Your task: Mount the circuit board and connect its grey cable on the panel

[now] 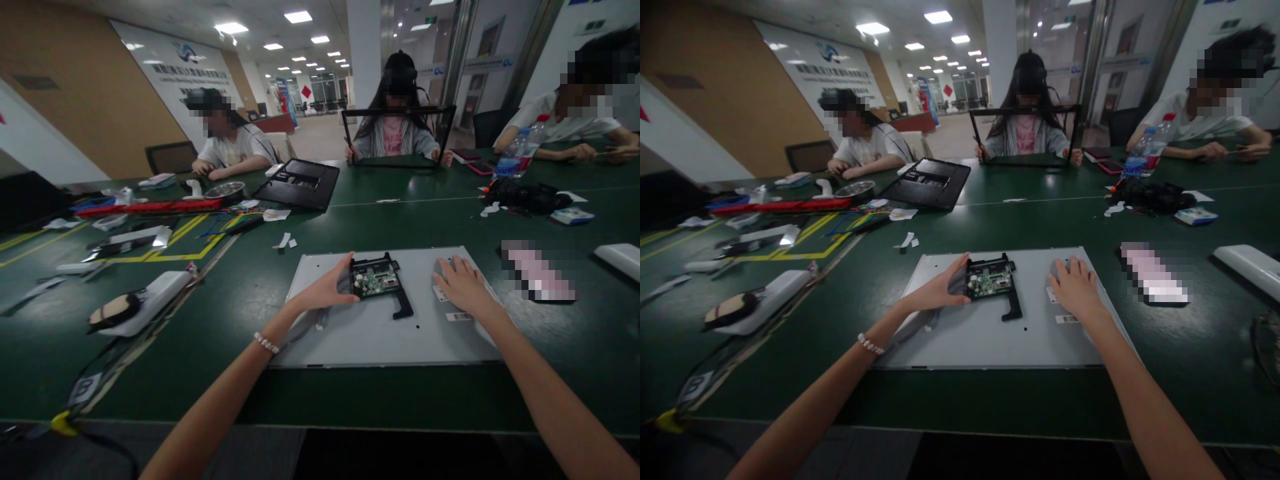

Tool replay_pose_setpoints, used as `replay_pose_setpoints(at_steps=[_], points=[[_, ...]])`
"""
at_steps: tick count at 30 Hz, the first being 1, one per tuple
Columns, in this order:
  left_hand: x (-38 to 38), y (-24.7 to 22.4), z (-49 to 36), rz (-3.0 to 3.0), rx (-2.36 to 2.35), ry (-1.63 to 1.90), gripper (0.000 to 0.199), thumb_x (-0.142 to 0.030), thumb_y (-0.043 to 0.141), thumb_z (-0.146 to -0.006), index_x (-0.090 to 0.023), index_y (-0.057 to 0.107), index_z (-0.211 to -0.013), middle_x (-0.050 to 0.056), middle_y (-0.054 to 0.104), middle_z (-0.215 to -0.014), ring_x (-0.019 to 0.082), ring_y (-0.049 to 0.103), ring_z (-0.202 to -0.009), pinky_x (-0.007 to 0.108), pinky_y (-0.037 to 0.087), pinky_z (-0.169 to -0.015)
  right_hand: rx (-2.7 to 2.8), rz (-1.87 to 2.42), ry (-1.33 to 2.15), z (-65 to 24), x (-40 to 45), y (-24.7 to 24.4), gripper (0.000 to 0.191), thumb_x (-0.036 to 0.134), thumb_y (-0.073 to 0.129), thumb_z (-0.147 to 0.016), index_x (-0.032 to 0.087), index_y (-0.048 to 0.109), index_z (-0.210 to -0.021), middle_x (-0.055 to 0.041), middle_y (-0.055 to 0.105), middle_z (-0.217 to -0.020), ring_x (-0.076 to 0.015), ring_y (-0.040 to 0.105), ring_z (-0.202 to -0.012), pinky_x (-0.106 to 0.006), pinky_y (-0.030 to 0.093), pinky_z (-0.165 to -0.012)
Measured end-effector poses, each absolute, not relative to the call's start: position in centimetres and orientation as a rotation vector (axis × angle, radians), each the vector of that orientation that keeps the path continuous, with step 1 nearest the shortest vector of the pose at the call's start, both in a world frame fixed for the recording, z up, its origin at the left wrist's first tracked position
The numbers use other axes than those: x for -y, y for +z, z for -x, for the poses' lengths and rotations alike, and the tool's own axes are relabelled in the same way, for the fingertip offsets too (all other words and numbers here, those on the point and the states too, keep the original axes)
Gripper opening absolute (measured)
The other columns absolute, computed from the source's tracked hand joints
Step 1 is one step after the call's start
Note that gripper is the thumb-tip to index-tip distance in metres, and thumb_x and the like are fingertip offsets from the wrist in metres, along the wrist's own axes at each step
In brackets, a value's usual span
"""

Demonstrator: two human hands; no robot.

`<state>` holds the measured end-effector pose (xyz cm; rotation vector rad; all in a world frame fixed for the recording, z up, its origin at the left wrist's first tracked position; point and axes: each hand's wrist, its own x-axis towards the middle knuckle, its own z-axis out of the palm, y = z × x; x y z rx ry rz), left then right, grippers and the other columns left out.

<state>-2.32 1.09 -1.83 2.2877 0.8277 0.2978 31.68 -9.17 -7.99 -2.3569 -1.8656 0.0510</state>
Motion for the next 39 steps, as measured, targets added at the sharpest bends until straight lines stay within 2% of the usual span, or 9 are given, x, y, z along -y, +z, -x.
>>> replay_pose_setpoints(at_steps=[8,14,22,39], points=[[-0.2,-2.4,2.1,-2.273,-0.693,0.27,0.11,-0.046,0.072,-0.077,-0.021,0.001,-0.158,0.013,0.007,-0.163,0.032,0.016,-0.148,0.047,0.014,-0.122,1.86,2.364,0.07,-31.5,9.3,-7.7,0.056,0.042,0.028,-0.098,0.015,0.04,-0.146,-0.025,0.034,-0.152,-0.0425,0.03,-0.139,-0.059,0.031,-0.105],[0.4,-2.4,2.0,-2.303,-0.705,0.285,0.103,-0.046,0.071,-0.078,-0.021,0.01,-0.158,0.014,0.018,-0.161,0.034,0.023,-0.146,0.051,0.017,-0.121,1.877,2.379,0.021,-31.5,9.4,-7.8,0.056,0.042,0.027,-0.099,0.015,0.04,-0.147,-0.0247,0.035,-0.151,-0.041,0.032,-0.139,-0.058,0.033,-0.104],[0.6,-2.6,1.9,-2.317,-0.659,0.336,0.101,-0.044,0.075,-0.075,-0.022,0.018,-0.155,0.015,0.025,-0.159,0.035,0.027,-0.144,0.052,0.02,-0.12,1.873,2.396,0.013,-31.7,9.3,-8.1,0.056,0.043,0.028,-0.099,0.016,0.039,-0.148,-0.0241,0.034,-0.152,-0.0415,0.031,-0.14,-0.058,0.033,-0.105],[0.8,-2.5,1.7,-2.406,-0.631,0.337,0.099,-0.045,0.074,-0.074,-0.024,0.02,-0.154,0.015,0.025,-0.158,0.033,0.027,-0.144,0.052,0.022,-0.119,1.874,2.346,0.012,-31.6,9.5,-8.1,0.058,0.042,0.027,-0.099,0.013,0.041,-0.147,-0.0266,0.036,-0.15,-0.0437,0.031,-0.14,-0.062,0.033,-0.105]])
